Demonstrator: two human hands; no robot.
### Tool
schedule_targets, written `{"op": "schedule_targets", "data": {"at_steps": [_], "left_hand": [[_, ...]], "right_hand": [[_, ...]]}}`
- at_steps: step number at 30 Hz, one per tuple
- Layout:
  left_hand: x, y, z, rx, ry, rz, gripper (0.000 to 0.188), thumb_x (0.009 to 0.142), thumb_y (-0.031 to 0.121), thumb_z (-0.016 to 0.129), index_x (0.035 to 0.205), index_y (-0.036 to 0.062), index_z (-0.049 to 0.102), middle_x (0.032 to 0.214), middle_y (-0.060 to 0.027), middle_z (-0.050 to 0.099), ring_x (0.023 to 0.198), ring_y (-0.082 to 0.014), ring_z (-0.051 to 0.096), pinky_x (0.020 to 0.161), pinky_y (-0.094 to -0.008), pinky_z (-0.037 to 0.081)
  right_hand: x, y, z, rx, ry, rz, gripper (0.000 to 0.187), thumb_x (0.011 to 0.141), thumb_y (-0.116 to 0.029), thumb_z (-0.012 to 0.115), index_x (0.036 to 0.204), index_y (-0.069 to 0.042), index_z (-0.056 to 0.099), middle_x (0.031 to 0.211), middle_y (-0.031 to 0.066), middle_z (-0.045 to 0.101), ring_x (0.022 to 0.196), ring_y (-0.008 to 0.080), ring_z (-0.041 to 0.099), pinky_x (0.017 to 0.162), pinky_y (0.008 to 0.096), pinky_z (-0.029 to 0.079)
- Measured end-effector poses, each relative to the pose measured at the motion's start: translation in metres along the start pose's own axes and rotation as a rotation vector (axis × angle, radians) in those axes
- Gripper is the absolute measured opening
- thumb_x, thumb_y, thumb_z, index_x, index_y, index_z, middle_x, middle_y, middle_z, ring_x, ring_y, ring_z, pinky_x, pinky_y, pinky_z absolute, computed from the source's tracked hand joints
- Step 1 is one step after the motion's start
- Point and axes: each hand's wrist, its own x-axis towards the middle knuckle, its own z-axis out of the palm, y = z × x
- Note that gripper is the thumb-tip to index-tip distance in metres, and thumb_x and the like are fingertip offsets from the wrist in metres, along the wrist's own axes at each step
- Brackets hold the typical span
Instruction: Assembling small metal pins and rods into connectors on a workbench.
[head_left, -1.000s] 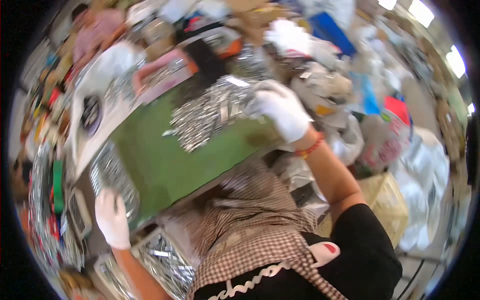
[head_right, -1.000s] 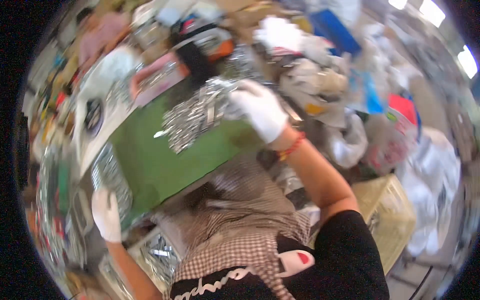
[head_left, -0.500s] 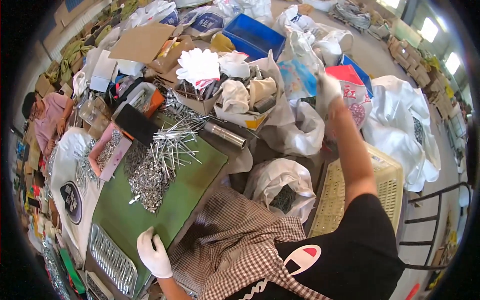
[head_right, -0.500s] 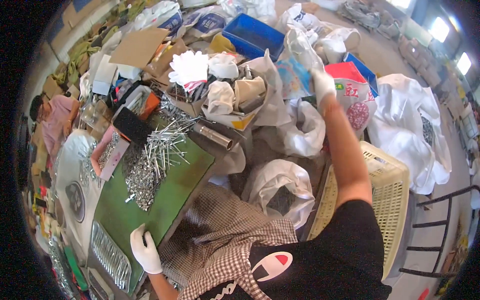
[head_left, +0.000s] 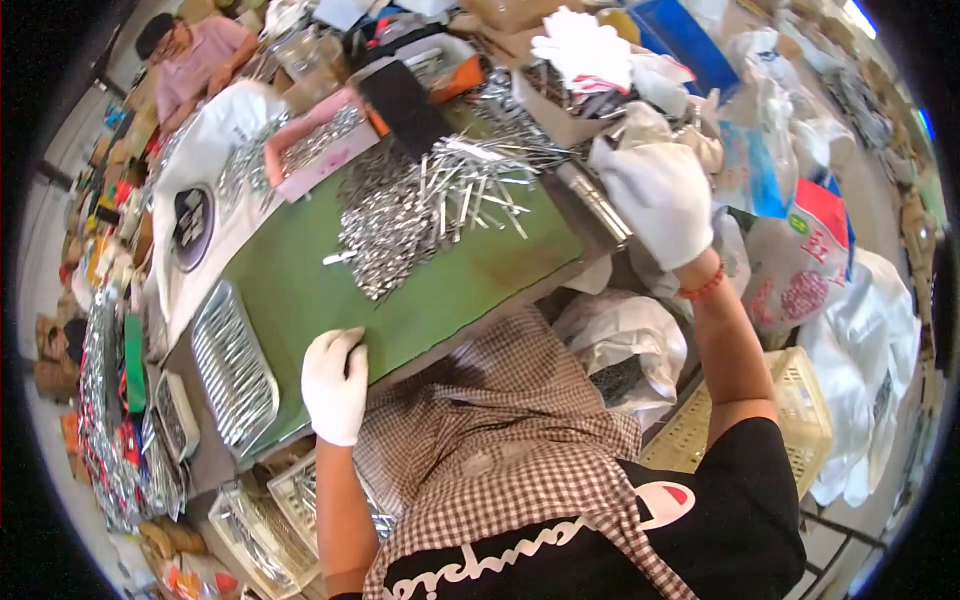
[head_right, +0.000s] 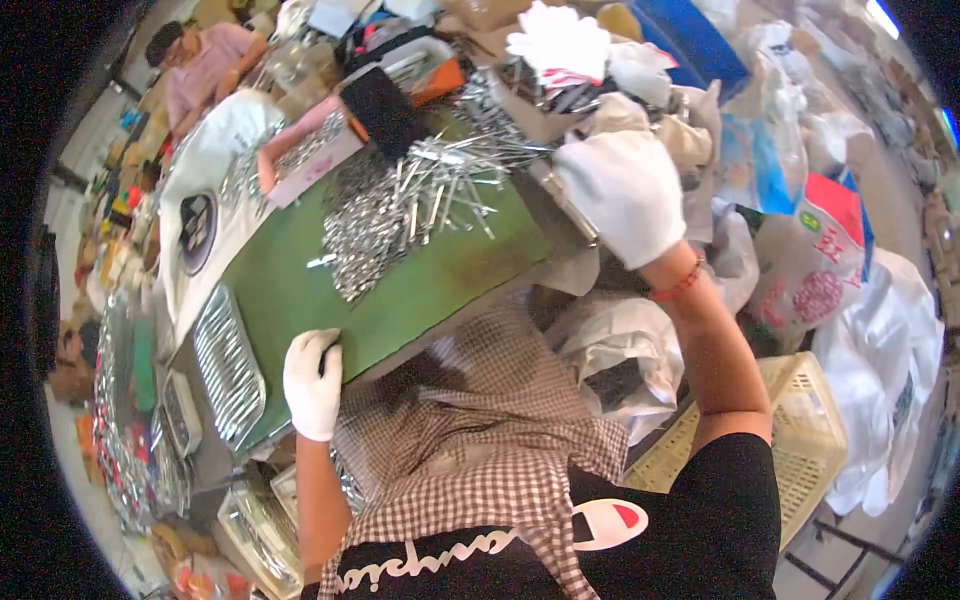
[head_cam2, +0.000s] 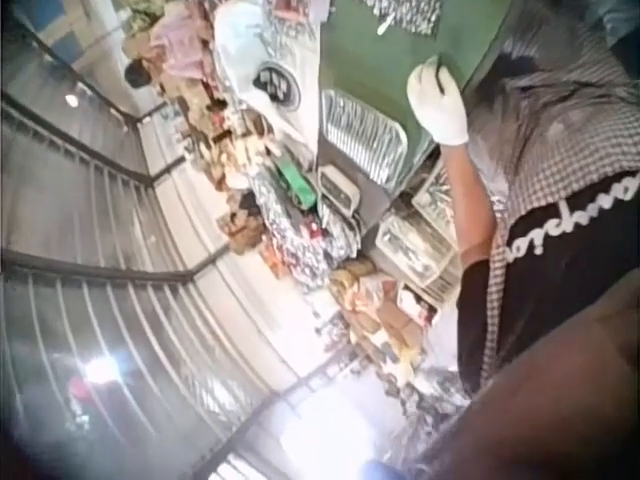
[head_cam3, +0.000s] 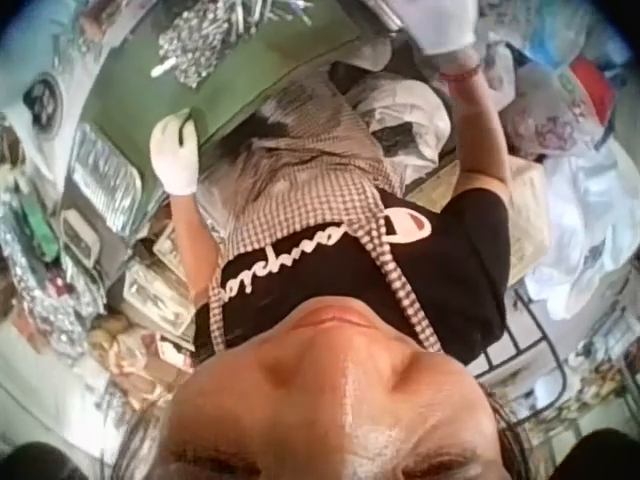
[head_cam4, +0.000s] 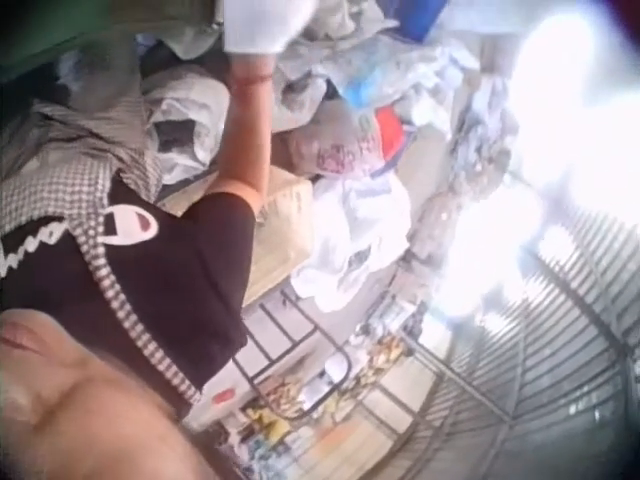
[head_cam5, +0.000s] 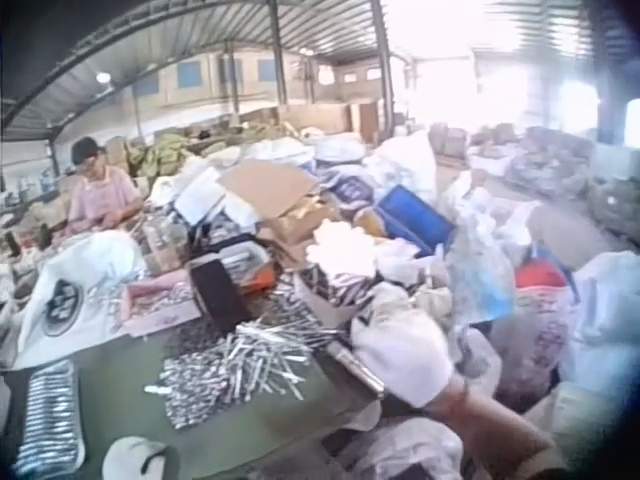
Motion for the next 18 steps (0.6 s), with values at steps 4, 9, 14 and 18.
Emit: {"op": "schedule_targets", "data": {"at_steps": [4,9,14,18], "left_hand": [[-0.001,0.002,-0.001,-0.009,0.035,0.004,0.015,0.085,0.005,0.065,0.098,0.0040,0.071,0.098,-0.0138,0.067,0.092,-0.0335,0.065,0.085,-0.0408,0.051],[0.025,-0.008,-0.001,0.086,0.165,0.081,0.015,0.085,0.004,0.065,0.098,0.0078,0.070,0.096,-0.0122,0.065,0.089,-0.0322,0.064,0.080,-0.0412,0.052],[0.075,-0.031,0.002,0.297,0.103,0.222,0.019,0.085,0.008,0.061,0.101,0.0121,0.069,0.101,-0.0092,0.063,0.094,-0.0300,0.061,0.084,-0.0422,0.051],[0.114,-0.041,0.010,0.467,-0.102,0.278,0.014,0.083,0.012,0.062,0.096,0.0131,0.067,0.096,-0.0075,0.064,0.092,-0.0291,0.062,0.080,-0.0436,0.051]], "right_hand": [[0.023,-0.026,0.061,-0.091,-0.298,-0.052,0.009,0.084,-0.022,0.063,0.083,-0.016,0.069,0.085,0.0035,0.066,0.087,0.0234,0.063,0.080,0.0411,0.048],[0.046,-0.020,0.093,-0.361,-0.721,0.181,0.025,0.089,-0.034,0.061,0.088,-0.013,0.073,0.098,0.0112,0.071,0.096,0.0286,0.068,0.083,0.0438,0.052],[0.048,-0.025,0.100,-0.273,-0.593,0.184,0.020,0.085,-0.028,0.065,0.090,-0.010,0.070,0.094,0.0120,0.069,0.093,0.0315,0.067,0.083,0.0463,0.052],[0.049,-0.015,0.117,-0.118,-0.509,0.087,0.017,0.083,-0.027,0.069,0.089,-0.012,0.069,0.090,0.0113,0.067,0.091,0.0316,0.066,0.081,0.0463,0.052]]}}
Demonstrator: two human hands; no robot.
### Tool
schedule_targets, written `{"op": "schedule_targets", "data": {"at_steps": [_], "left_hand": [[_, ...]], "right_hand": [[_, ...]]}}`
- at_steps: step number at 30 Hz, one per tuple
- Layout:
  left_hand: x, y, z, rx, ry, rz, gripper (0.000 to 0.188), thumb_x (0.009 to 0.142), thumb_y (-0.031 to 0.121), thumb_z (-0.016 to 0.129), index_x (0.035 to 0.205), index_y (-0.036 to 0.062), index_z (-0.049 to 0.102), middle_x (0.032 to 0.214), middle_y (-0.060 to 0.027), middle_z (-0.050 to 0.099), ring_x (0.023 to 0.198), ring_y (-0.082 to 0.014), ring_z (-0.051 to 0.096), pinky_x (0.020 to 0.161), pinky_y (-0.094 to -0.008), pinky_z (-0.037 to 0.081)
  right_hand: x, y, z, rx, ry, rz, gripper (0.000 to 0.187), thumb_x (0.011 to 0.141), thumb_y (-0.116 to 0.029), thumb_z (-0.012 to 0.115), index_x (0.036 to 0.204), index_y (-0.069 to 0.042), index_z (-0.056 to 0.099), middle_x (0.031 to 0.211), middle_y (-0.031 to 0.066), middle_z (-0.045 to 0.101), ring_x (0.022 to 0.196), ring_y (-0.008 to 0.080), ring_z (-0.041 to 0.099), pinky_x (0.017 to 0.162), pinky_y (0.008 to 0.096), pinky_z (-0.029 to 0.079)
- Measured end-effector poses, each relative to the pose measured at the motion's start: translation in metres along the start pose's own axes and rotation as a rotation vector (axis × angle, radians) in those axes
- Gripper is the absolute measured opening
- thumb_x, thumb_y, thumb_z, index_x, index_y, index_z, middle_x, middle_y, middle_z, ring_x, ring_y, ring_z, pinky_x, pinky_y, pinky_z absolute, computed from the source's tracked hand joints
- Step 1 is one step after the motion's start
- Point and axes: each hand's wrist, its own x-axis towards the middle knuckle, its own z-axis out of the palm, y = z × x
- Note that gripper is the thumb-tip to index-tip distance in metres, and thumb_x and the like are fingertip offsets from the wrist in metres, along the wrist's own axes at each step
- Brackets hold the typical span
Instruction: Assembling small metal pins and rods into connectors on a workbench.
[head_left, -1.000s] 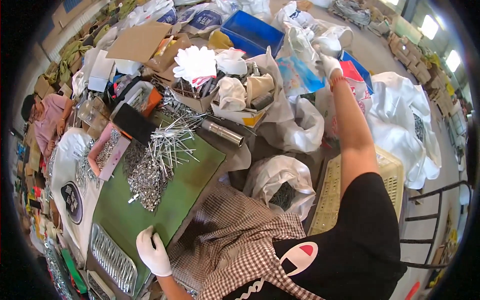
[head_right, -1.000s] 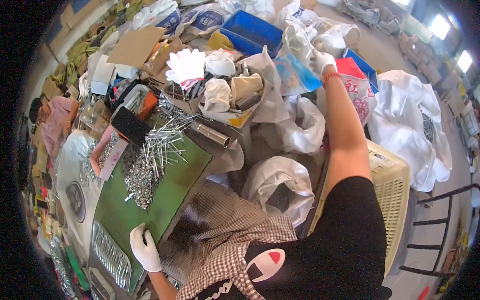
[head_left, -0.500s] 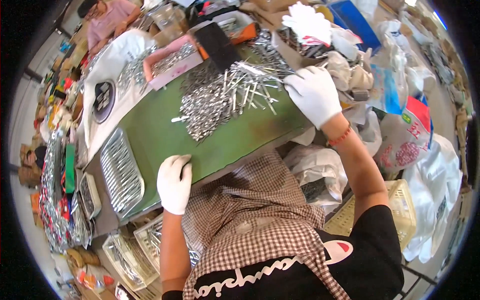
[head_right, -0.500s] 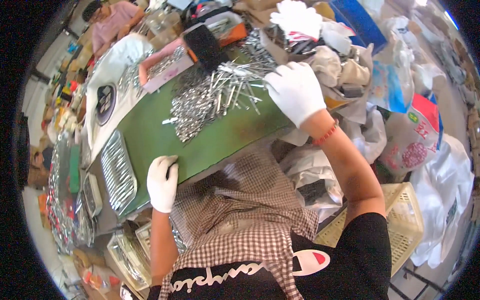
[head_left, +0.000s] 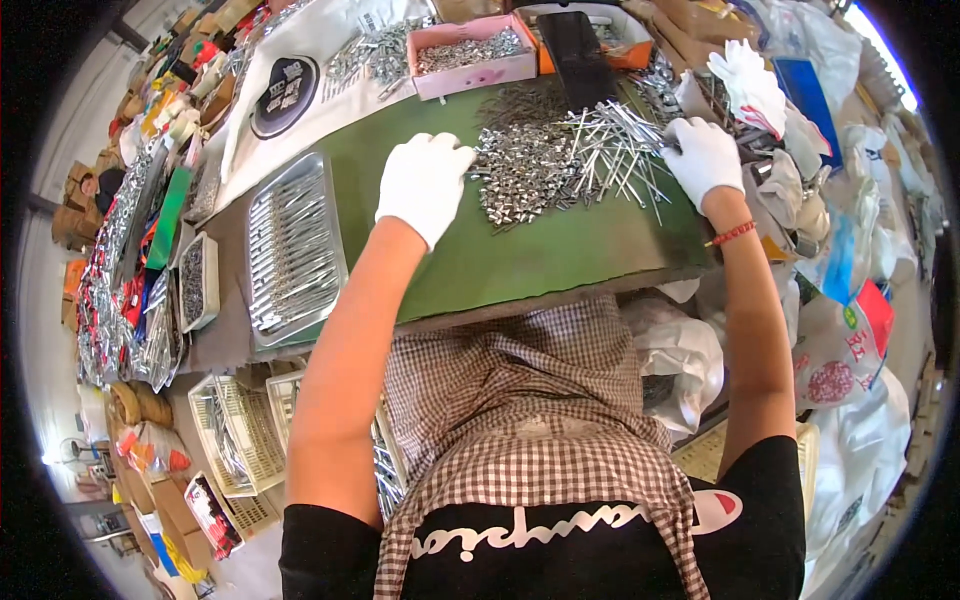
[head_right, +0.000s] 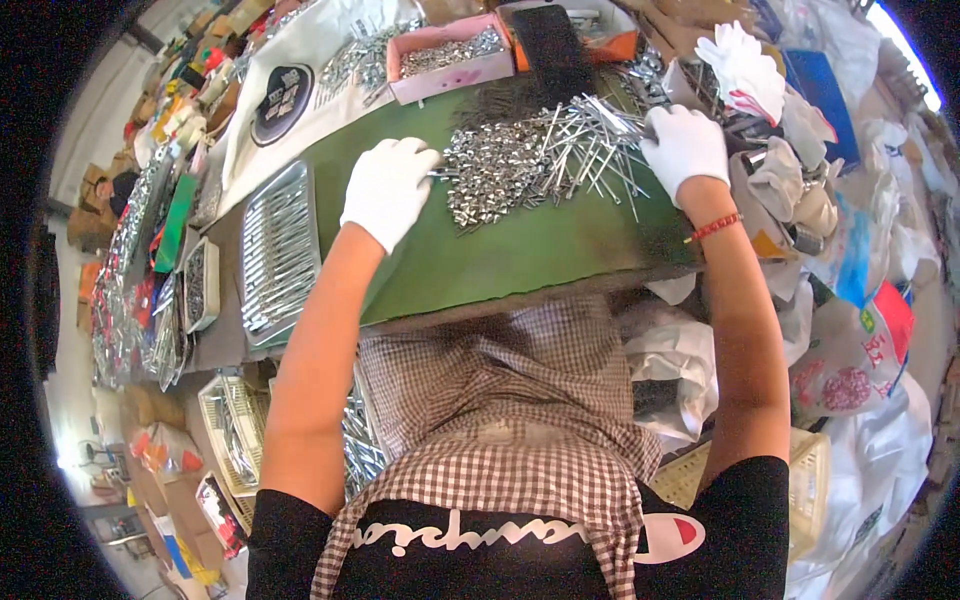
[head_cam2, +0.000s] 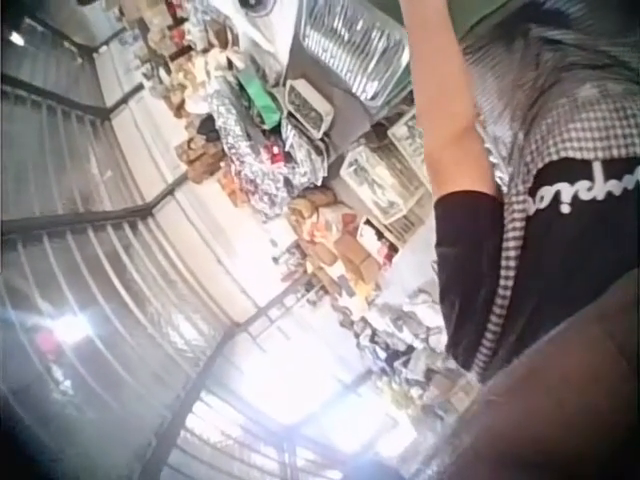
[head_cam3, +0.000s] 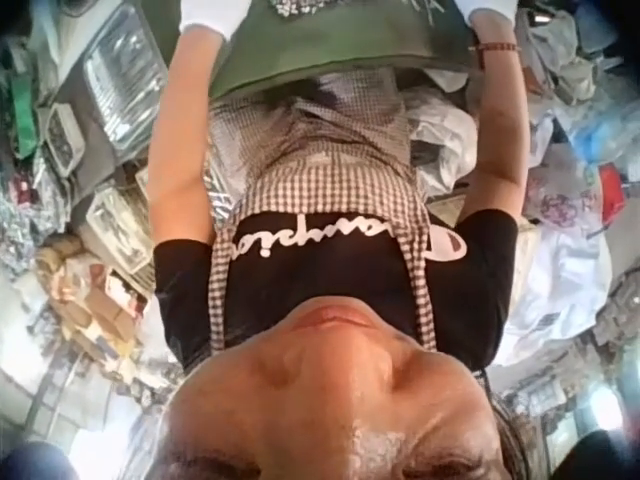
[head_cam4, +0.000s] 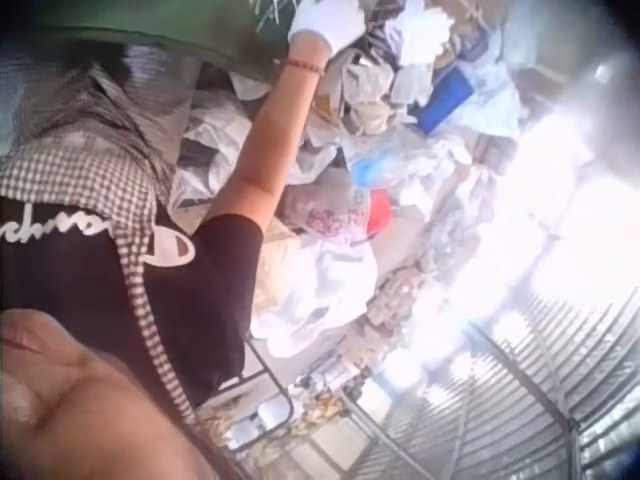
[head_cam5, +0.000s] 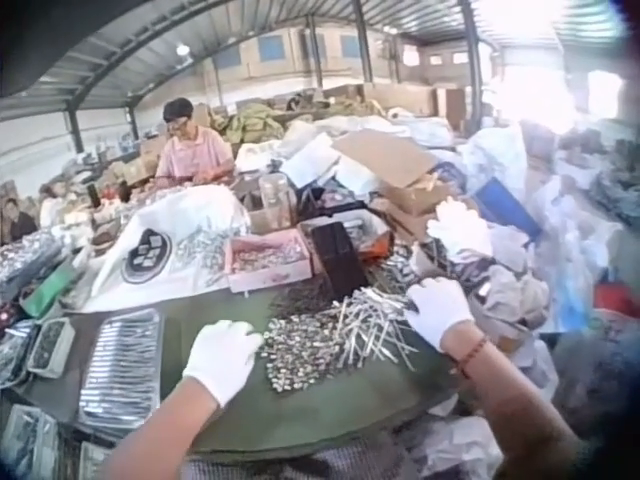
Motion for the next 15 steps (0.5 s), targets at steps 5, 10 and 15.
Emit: {"op": "schedule_targets", "data": {"at_steps": [5,10,15], "left_hand": [[0.007,-0.014,0.011,-0.044,-0.069,0.025,0.013,0.083,0.014,0.062,0.095,0.0127,0.067,0.087,-0.0083,0.065,0.088,-0.0296,0.064,0.078,-0.0445,0.051],[-0.006,-0.004,-0.014,-0.037,-0.027,-0.013,0.008,0.084,0.014,0.062,0.091,0.0113,0.065,0.089,-0.0091,0.064,0.084,-0.0301,0.064,0.076,-0.0434,0.051],[-0.027,0.051,-0.062,0.114,-0.156,0.156,0.007,0.083,0.013,0.058,0.086,0.0105,0.063,0.085,-0.0090,0.061,0.083,-0.0271,0.063,0.074,-0.0406,0.050]], "right_hand": [[0.002,0.003,-0.007,-0.058,-0.048,-0.051,0.012,0.085,-0.026,0.067,0.086,-0.015,0.072,0.089,0.0096,0.067,0.089,0.0305,0.065,0.080,0.0445,0.052],[-0.007,0.010,-0.016,0.052,0.095,-0.084,0.015,0.089,-0.024,0.063,0.090,-0.014,0.074,0.090,0.0085,0.069,0.088,0.0291,0.066,0.080,0.0430,0.052],[-0.030,-0.030,-0.051,0.582,0.212,-0.054,0.016,0.088,-0.018,0.068,0.101,-0.009,0.072,0.095,0.0099,0.071,0.088,0.0274,0.069,0.081,0.0341,0.054]]}}
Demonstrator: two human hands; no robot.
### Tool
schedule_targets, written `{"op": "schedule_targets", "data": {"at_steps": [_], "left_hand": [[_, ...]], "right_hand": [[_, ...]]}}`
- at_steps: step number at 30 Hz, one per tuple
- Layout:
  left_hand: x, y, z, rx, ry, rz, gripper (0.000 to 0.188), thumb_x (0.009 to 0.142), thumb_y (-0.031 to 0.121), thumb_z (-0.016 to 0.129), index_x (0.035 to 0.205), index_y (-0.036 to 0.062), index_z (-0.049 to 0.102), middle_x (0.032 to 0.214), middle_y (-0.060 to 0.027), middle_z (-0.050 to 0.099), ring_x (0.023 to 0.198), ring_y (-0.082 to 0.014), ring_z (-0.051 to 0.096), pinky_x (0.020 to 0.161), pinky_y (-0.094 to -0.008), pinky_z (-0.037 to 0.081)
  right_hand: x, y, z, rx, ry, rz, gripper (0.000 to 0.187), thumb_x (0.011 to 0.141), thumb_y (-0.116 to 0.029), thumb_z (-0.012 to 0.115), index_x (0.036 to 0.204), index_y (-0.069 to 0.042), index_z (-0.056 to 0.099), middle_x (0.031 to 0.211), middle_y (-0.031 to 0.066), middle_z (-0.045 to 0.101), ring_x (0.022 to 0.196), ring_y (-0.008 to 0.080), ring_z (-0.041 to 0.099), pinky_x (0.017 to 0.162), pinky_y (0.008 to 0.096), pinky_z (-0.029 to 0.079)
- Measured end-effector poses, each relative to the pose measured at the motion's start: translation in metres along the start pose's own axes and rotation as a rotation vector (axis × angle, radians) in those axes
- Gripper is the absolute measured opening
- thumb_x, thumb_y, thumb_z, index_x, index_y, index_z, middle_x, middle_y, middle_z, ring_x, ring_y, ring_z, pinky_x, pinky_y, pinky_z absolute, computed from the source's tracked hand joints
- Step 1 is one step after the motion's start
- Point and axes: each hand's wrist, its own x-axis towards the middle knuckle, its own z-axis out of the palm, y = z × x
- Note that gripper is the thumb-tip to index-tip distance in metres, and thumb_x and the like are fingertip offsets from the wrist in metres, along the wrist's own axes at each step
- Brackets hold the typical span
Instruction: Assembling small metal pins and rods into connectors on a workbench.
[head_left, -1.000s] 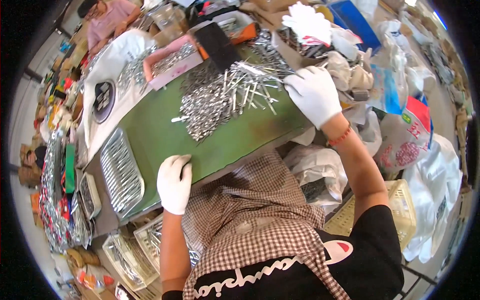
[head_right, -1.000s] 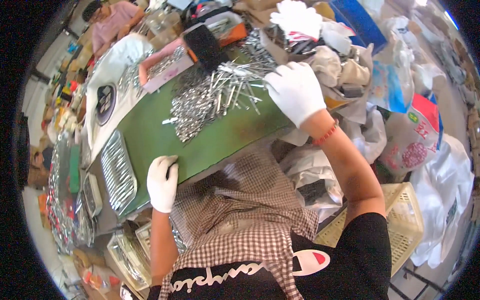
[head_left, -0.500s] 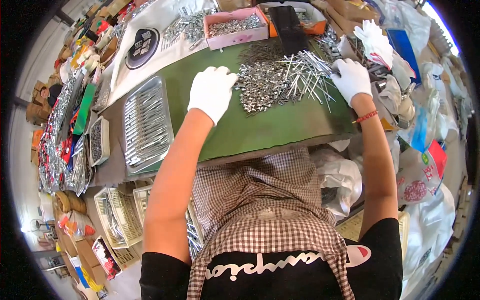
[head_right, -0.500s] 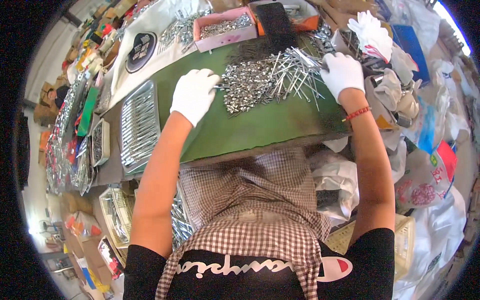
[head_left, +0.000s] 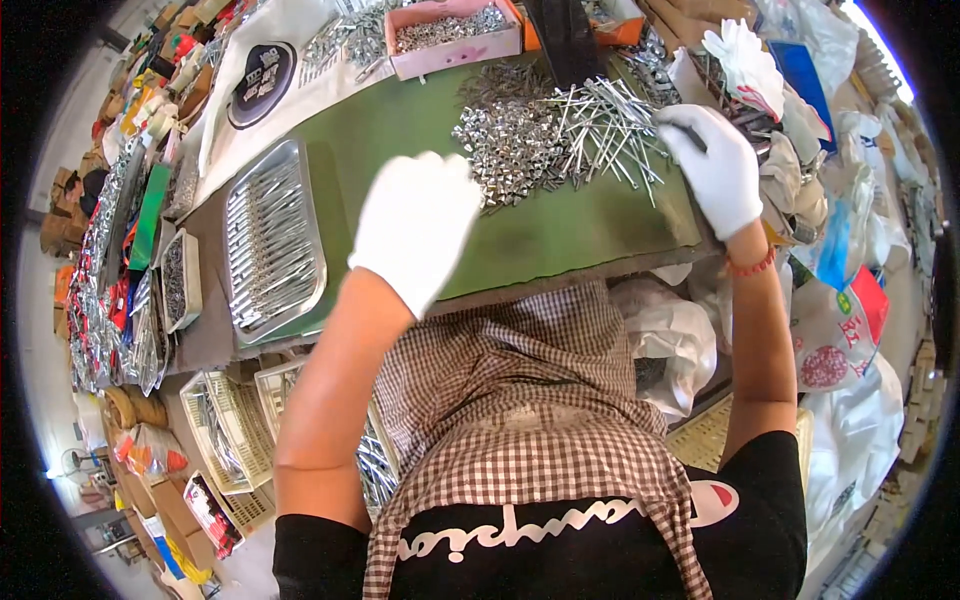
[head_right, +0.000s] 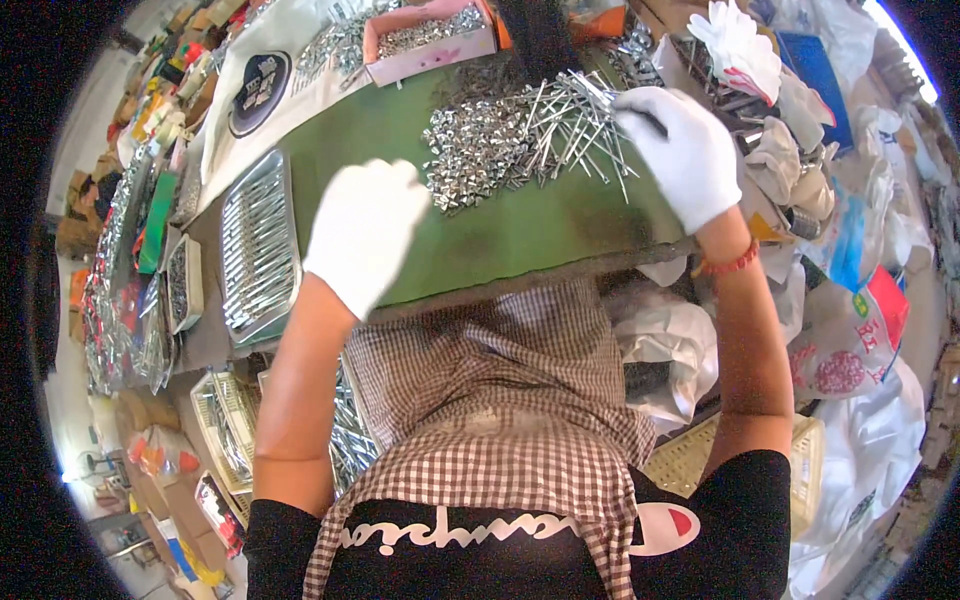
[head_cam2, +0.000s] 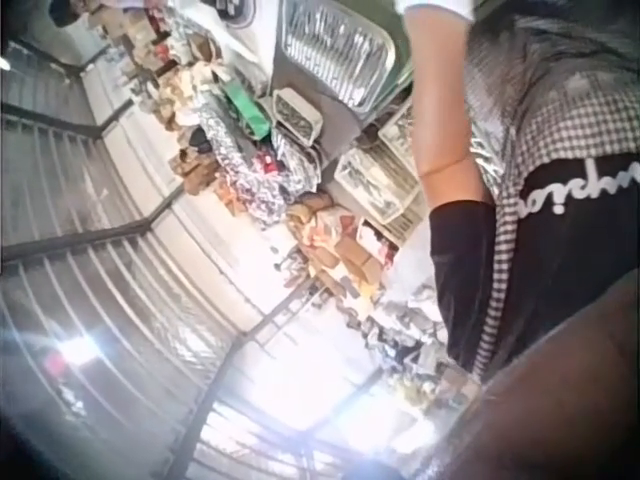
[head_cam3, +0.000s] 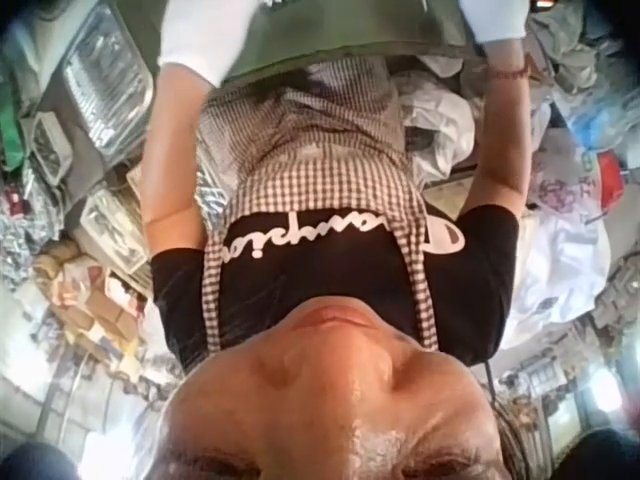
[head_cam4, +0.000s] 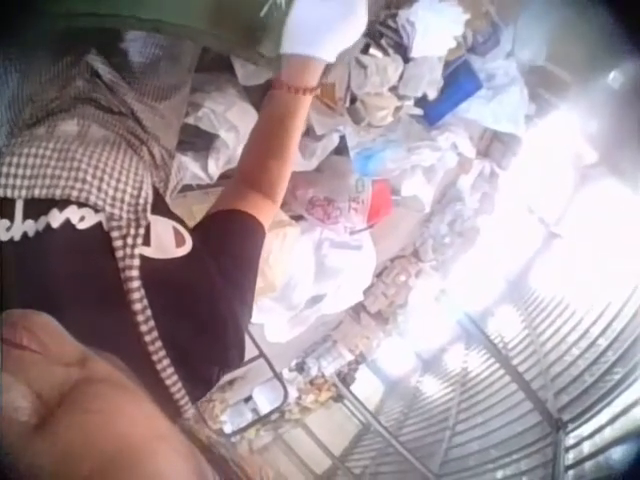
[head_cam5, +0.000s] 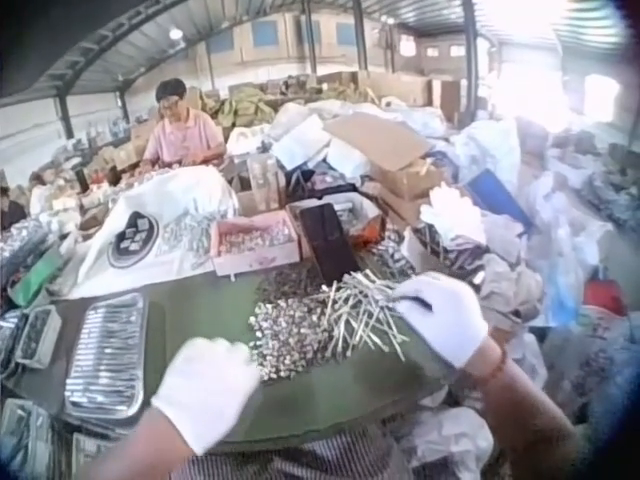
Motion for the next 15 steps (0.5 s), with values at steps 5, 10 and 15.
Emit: {"op": "schedule_targets", "data": {"at_steps": [5,10,15], "left_hand": [[-0.002,0.044,0.014,-0.481,-0.027,-0.001,0.011,0.081,0.012,0.062,0.091,0.0084,0.066,0.087,-0.0102,0.063,0.086,-0.0311,0.062,0.077,-0.0431,0.050],[-0.025,0.059,0.040,-0.754,0.184,-0.224,0.012,0.080,0.012,0.067,0.091,0.0068,0.069,0.090,-0.0101,0.066,0.086,-0.0338,0.062,0.079,-0.0440,0.049],[-0.032,0.069,0.044,-0.785,0.347,-0.332,0.012,0.079,0.012,0.071,0.090,0.0082,0.071,0.089,-0.0095,0.065,0.085,-0.0341,0.061,0.079,-0.0446,0.048]], "right_hand": [[-0.046,-0.056,0.016,0.465,-0.298,0.214,0.013,0.085,-0.008,0.070,0.098,-0.005,0.070,0.091,0.0068,0.068,0.081,0.0161,0.066,0.075,0.0283,0.053],[-0.073,-0.055,0.032,0.217,-0.346,-0.092,0.011,0.081,-0.010,0.072,0.092,-0.011,0.072,0.089,0.0083,0.067,0.082,0.0290,0.064,0.074,0.0379,0.052],[-0.076,-0.055,0.037,0.058,-0.279,-0.140,0.009,0.078,-0.011,0.073,0.087,-0.014,0.070,0.088,0.0042,0.068,0.088,0.0283,0.064,0.080,0.0405,0.049]]}}
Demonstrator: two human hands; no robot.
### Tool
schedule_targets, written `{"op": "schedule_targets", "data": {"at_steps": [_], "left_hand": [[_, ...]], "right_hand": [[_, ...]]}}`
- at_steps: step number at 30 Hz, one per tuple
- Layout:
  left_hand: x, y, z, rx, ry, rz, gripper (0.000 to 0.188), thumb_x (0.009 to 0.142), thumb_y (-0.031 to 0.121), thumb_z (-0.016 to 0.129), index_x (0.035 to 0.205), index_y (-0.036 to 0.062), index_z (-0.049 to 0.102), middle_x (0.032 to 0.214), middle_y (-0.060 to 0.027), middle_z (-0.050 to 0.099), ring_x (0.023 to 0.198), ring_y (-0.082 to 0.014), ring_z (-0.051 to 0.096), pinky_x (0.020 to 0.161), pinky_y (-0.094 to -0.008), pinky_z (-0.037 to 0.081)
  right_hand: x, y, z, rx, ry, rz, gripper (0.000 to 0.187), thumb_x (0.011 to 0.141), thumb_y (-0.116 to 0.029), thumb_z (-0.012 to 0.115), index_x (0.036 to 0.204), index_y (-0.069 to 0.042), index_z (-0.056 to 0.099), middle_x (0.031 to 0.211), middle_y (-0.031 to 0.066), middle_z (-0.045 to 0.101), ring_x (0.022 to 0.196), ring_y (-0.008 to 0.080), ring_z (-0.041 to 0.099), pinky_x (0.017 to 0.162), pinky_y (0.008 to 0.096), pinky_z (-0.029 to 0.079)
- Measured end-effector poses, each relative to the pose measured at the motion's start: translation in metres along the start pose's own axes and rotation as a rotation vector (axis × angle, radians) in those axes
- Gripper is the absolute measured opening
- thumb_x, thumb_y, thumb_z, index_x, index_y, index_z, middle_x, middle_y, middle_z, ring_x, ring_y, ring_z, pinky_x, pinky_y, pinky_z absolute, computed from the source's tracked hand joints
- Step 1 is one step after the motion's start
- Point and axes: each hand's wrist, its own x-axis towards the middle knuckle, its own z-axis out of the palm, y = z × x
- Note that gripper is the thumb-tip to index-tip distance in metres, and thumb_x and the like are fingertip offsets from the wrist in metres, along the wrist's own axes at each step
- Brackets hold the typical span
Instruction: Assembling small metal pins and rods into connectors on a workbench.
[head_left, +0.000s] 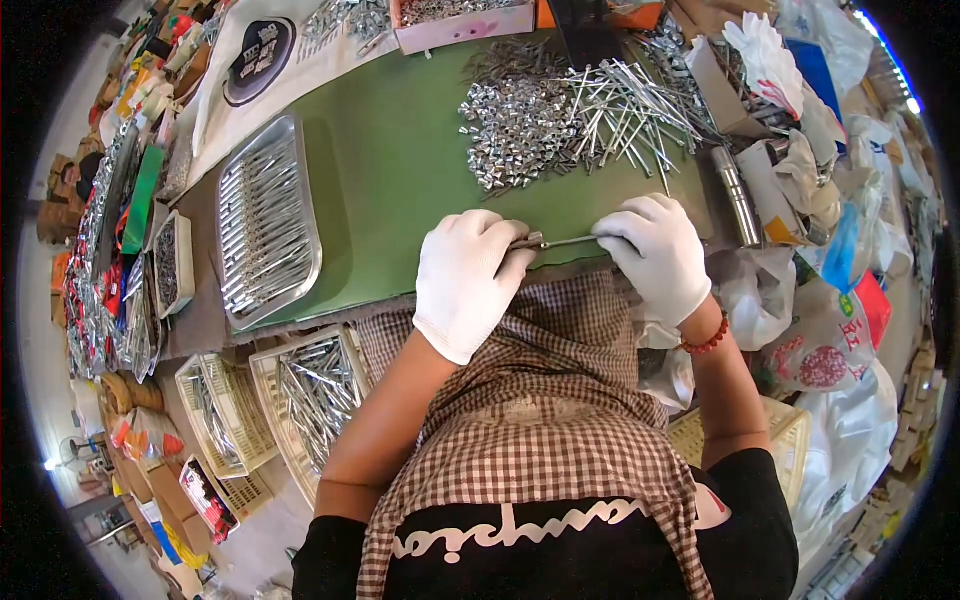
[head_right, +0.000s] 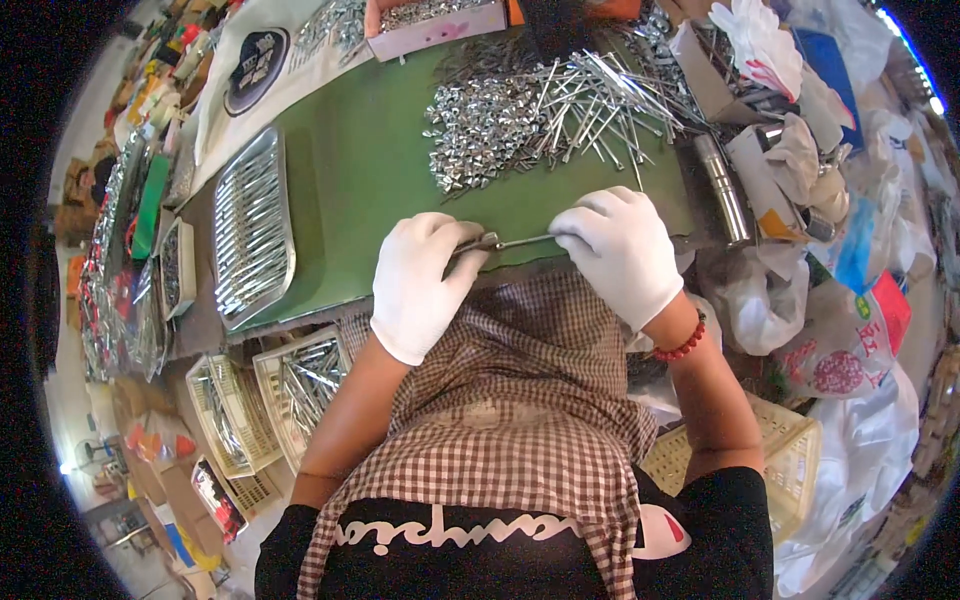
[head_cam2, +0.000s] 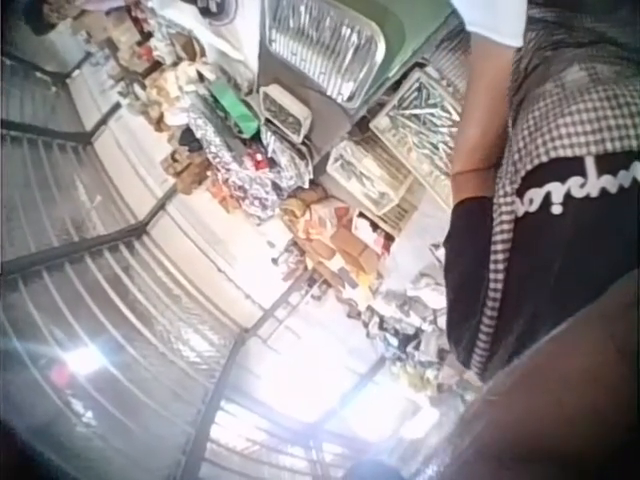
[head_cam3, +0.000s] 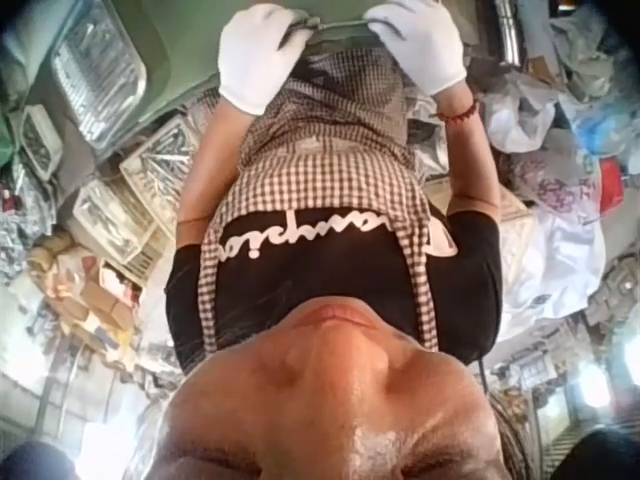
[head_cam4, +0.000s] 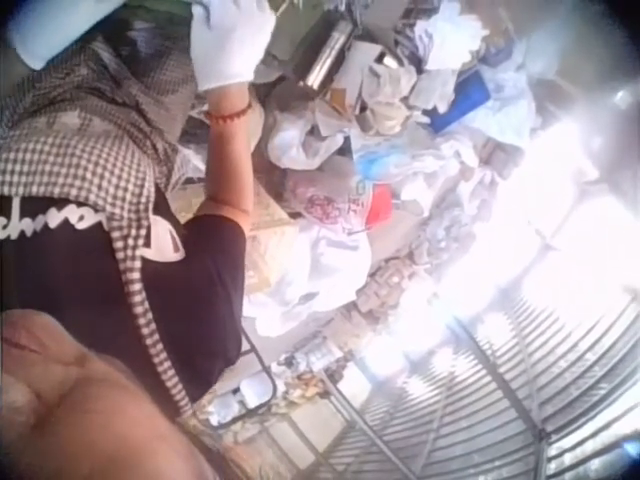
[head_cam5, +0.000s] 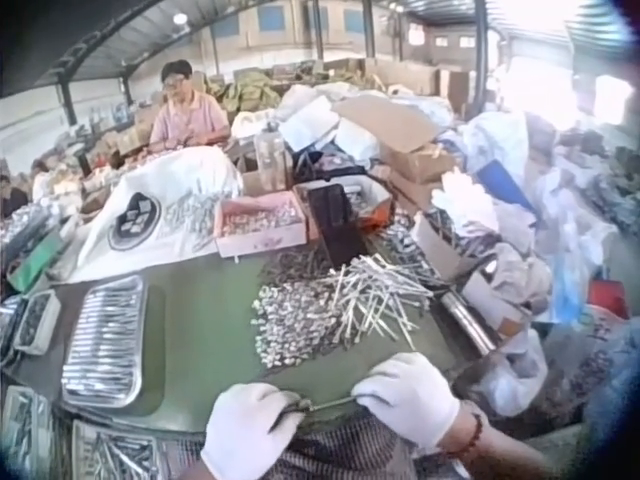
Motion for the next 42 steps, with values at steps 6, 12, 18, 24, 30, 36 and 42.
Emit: {"op": "schedule_targets", "data": {"at_steps": [6,12,18,24,30,36,42], "left_hand": [[-0.009,0.004,0.005,0.094,0.081,-0.006,0.007,0.078,0.015,0.073,0.084,0.0123,0.070,0.082,-0.0046,0.064,0.078,-0.0304,0.062,0.070,-0.0439,0.048],[-0.012,0.003,0.010,0.067,0.091,-0.038,0.008,0.077,0.015,0.074,0.083,0.0133,0.069,0.084,-0.0043,0.064,0.079,-0.0302,0.062,0.070,-0.0439,0.047],[-0.012,0.004,0.009,0.049,0.061,-0.082,0.009,0.077,0.015,0.075,0.083,0.0135,0.068,0.086,-0.0039,0.064,0.080,-0.0296,0.062,0.072,-0.0438,0.047],[-0.008,0.009,0.009,0.048,0.017,-0.127,0.011,0.076,0.011,0.075,0.085,0.0086,0.070,0.089,-0.0085,0.067,0.085,-0.0321,0.062,0.078,-0.0432,0.047],[-0.007,0.011,0.010,0.017,0.039,-0.131,0.012,0.076,0.012,0.076,0.086,0.0084,0.070,0.089,-0.0088,0.067,0.086,-0.0321,0.063,0.079,-0.0433,0.048],[-0.008,0.006,0.011,0.014,0.052,-0.112,0.014,0.075,0.011,0.077,0.086,0.0072,0.070,0.089,-0.0093,0.067,0.084,-0.0332,0.063,0.077,-0.0436,0.048],[-0.008,0.007,0.011,0.002,0.071,-0.103,0.013,0.075,0.011,0.076,0.086,0.0068,0.070,0.089,-0.0097,0.067,0.085,-0.0339,0.063,0.077,-0.0442,0.049]], "right_hand": [[0.000,0.002,0.002,0.001,0.035,0.032,0.010,0.079,-0.010,0.073,0.087,-0.014,0.069,0.088,0.0032,0.068,0.090,0.0282,0.063,0.082,0.0409,0.048],[0.005,0.002,0.002,0.011,-0.006,0.057,0.010,0.078,-0.009,0.074,0.088,-0.012,0.071,0.089,0.0048,0.066,0.092,0.0275,0.063,0.087,0.0389,0.049],[0.013,0.002,0.008,0.017,0.029,-0.006,0.007,0.077,-0.012,0.074,0.083,-0.013,0.071,0.089,0.0038,0.067,0.090,0.0276,0.063,0.083,0.0404,0.050],[0.045,0.015,0.015,-0.093,0.086,0.108,0.004,0.080,-0.018,0.071,0.084,-0.017,0.073,0.089,0.0023,0.067,0.088,0.0277,0.064,0.080,0.0416,0.048],[0.066,0.017,0.021,-0.292,0.001,0.030,0.003,0.083,-0.018,0.068,0.085,-0.016,0.070,0.087,0.0033,0.064,0.094,0.0266,0.062,0.085,0.0426,0.046],[0.049,-0.004,0.012,-0.175,-0.028,-0.076,0.007,0.086,-0.013,0.063,0.092,-0.013,0.066,0.089,0.0065,0.066,0.091,0.0290,0.062,0.082,0.0420,0.047],[0.033,-0.020,0.012,0.167,-0.133,-0.134,0.014,0.082,-0.007,0.062,0.093,-0.012,0.065,0.088,0.0056,0.068,0.088,0.0290,0.065,0.082,0.0409,0.049]]}}
